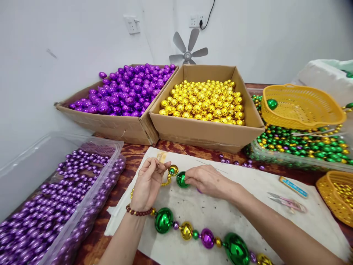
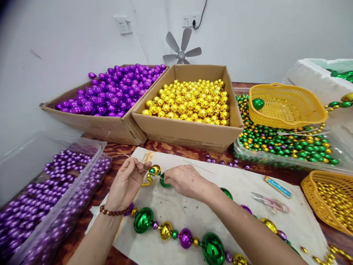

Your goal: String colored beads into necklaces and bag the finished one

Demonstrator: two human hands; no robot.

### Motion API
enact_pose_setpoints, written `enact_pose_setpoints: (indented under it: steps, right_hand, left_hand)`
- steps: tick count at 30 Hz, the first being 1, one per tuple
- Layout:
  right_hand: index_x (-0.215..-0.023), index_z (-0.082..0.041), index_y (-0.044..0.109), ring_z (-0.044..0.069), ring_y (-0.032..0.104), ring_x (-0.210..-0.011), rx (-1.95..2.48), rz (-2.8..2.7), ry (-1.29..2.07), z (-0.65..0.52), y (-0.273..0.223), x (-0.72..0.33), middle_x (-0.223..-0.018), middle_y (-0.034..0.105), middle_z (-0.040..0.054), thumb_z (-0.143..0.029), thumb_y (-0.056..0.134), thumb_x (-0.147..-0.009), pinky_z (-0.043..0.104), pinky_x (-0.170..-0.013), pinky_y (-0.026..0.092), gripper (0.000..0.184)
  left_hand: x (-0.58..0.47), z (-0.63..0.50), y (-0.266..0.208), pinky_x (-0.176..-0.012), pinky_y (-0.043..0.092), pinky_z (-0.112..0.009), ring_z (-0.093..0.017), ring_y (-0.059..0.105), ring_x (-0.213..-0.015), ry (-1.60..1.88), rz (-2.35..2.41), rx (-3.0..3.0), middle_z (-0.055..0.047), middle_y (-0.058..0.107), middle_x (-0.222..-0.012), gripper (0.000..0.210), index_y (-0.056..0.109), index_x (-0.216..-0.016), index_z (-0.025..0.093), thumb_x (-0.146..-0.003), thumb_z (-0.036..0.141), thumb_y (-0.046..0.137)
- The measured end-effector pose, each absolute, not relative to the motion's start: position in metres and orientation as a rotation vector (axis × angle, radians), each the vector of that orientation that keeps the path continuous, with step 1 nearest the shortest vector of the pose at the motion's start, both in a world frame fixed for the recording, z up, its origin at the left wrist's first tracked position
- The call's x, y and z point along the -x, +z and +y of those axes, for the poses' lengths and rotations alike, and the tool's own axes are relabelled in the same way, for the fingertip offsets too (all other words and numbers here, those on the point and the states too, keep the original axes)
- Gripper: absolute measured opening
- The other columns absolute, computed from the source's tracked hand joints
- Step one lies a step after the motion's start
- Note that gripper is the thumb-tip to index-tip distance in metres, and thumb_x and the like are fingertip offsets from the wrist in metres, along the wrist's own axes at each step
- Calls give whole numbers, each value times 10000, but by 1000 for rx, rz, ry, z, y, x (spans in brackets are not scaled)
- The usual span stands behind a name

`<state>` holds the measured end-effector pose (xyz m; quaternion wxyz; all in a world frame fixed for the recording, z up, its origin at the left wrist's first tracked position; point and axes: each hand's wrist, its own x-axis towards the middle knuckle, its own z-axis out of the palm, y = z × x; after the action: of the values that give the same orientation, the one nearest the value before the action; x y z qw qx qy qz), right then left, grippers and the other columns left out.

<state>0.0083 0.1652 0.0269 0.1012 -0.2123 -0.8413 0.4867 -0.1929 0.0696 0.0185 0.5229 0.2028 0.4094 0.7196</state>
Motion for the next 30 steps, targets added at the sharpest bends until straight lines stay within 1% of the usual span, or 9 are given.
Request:
enact_pose_setpoints:
  steps: [4, 7, 10, 13, 17, 23, 26, 28, 30]
  right_hand:
    - [-810, -184, 648, 166, 566, -878, 465, -2329, 1524, 167, 55, -13, -964, 632, 41, -265, 541, -953, 272, -817, 416, 196]
    - [-831, -173, 633, 184, 574, -1006, 277, -1914, 1800, 163, 75, -6, -1148, 614, 77, -296, 532, -962, 322, -920, 430, 206]
    - [-827, -188, 600, 183, 621, -914, 138, -1586, 1933, 161, 93, 7, -944, 663, 58, -363, 554, -946, 369, -915, 459, 216]
    - [-825, -216, 568, 143, 639, -731, 39, -1416, 1914, 165, 118, 15, -748, 610, -12, -374, 554, -944, 339, -798, 512, 197]
    - [-824, -226, 564, 89, 600, -623, 10, -1338, 1728, 172, 167, 6, -717, 565, -42, -296, 551, -945, 272, -720, 542, 140]
    - [-805, -193, 599, 22, 577, -533, 97, -1494, 1317, 169, 270, -33, -613, 530, -97, -211, 506, -968, 166, -617, 512, 189]
    - [-798, -137, 581, -38, 571, -461, 152, -1536, 1078, 162, 333, -52, -522, 469, -160, -225, 319, -974, 179, -603, 436, 328]
    - [-815, -93, 542, -25, 616, -528, 129, -1559, 983, 158, 375, -62, -474, 437, -175, -251, 219, -906, 233, -580, 402, 372]
    - [-740, -103, 483, 82, 694, -705, 122, -1528, 942, 157, 415, -72, -414, 431, -153, -230, 344, -848, 242, -526, 380, 216]
  left_hand:
    - [189, 76, 30, -917, 493, -311, -74, 574, -626, 1685, 814, -381, 69, 479, -559, 108, 605, -813, 179, -896, 247, 622]
    - [183, 82, 46, -739, 513, -190, -47, 523, -574, 1640, 730, -350, 74, 430, -539, 58, 627, -847, 157, -887, 198, 633]
    - [175, 88, 71, -608, 479, -136, -32, 485, -530, 1622, 673, -381, 73, 431, -542, 46, 646, -866, 132, -861, 175, 661]
    - [167, 96, 109, -641, 507, -179, -56, 508, -545, 1588, 610, -434, 68, 431, -524, 71, 649, -868, 134, -877, 203, 640]
    - [153, 110, 170, -719, 531, -220, -74, 546, -582, 1598, 514, -512, 59, 436, -513, 171, 634, -840, 158, -952, 202, 512]
    - [117, 122, 276, -514, 418, -135, 0, 445, -418, 1576, 563, -882, 82, 398, -515, 222, 597, -779, 119, -966, 191, 499]
    - [96, 118, 338, -573, 302, -102, 17, 601, -612, 1569, 520, -1174, 66, 454, -696, 287, 545, -786, 36, -989, 134, 367]
    - [84, 117, 379, -606, 222, -128, -98, 644, -949, 1575, 463, -1357, 29, 449, -908, 365, 505, -811, -27, -982, 93, 205]
    - [73, 117, 417, -613, 205, -186, -289, 420, -1275, 1583, 499, -1528, -1, 384, -1006, 555, 490, -880, -83, -931, 88, -36]
